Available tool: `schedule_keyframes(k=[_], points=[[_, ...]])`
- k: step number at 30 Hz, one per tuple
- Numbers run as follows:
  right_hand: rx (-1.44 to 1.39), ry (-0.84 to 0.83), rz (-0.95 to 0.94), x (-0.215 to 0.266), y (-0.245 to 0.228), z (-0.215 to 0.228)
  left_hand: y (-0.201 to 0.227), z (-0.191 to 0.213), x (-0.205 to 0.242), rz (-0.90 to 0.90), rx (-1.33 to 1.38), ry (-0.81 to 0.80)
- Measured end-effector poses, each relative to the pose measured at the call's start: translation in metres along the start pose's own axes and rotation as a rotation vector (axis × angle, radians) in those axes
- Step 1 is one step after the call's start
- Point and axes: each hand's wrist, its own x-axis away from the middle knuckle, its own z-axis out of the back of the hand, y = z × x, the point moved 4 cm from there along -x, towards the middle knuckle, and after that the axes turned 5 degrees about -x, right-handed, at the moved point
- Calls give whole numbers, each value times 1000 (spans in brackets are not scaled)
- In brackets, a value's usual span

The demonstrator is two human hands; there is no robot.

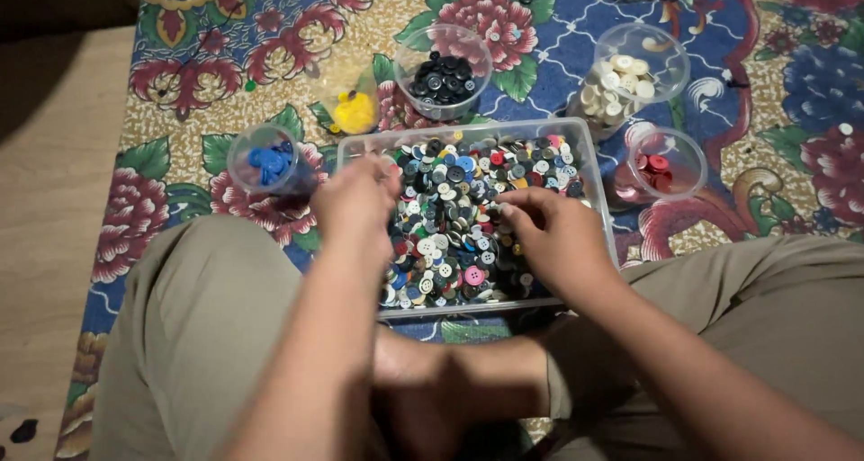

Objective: Sorting various colored and sized buttons from a large central tray into smaller plastic containers based on their characteristics.

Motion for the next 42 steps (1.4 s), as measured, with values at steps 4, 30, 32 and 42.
schedule_keyframes(k=[4,30,32,42], points=[[36,1,-16,-1,7,0,-32,2,36,-35,-254,-34],[85,20,40,9,18,12,-38,-41,91,-601,-1070,-512],[77,49,29,10,18,22,-45,-43,88,-594,-1104,-500],[99,71,10,7,30,24,-49,-42,87,-662,-1136,-407]])
